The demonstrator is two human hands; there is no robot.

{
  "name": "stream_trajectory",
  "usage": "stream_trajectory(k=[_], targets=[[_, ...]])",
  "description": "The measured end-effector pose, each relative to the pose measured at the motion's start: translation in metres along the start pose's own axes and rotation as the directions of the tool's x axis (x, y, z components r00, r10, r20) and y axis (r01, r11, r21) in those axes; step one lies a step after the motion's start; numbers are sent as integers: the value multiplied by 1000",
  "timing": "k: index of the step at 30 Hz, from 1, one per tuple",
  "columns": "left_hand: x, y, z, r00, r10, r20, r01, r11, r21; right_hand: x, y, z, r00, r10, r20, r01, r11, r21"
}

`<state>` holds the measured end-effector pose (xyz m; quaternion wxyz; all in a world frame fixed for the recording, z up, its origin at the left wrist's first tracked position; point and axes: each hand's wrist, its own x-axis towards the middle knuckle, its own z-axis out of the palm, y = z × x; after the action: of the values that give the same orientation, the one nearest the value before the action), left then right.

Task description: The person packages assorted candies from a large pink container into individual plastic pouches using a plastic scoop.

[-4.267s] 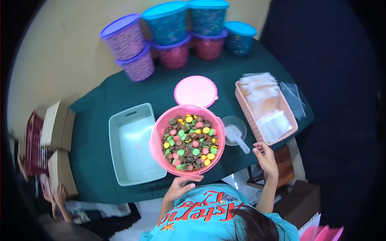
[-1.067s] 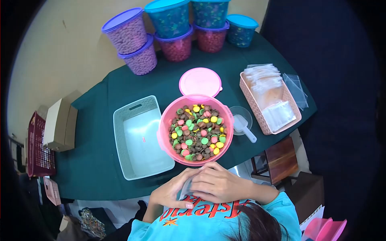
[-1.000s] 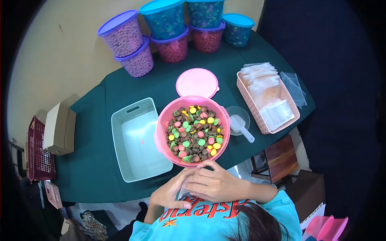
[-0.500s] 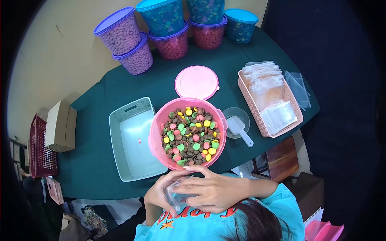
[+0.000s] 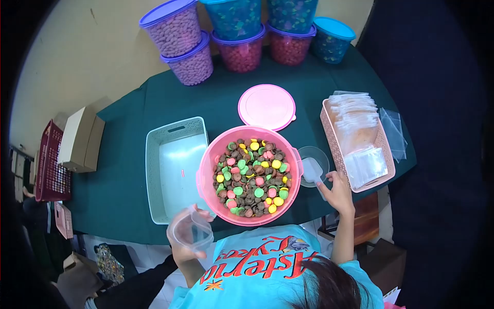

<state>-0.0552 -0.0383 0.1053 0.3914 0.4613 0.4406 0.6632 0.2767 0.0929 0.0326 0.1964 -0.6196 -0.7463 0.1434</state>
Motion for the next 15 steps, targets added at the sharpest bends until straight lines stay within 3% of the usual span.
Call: stream_trajectory(k=[1,3,5,7,9,11,13,15], targets=[[1,0,0,1000,1,-13,-1,1000,1,0,-3,2,997,75,29,-76,997,26],[3,-2,-2,991,56,-122,-23,966,259,3,-4,4,988,140,64,-143,988,51],[3,-7,1,979,42,-201,19,956,292,6,0,8,958,213,191,-236,966,105],[3,-11,1,989,109,-96,-75,950,303,8,6,14,981,162,106,-174,978,113],[4,-10,2,997,57,-59,-35,946,321,10,12,13,994,109,17,-110,987,114],[13,-8,6,964,219,152,-264,868,421,15,14,5,995,74,-65,-64,987,150],[11,-9,2,968,182,170,-240,869,433,20,3,-17,994,72,-78,-60,987,150],[12,-8,2,966,189,178,-254,832,493,25,-8,-42,983,93,-160,-46,960,276]])
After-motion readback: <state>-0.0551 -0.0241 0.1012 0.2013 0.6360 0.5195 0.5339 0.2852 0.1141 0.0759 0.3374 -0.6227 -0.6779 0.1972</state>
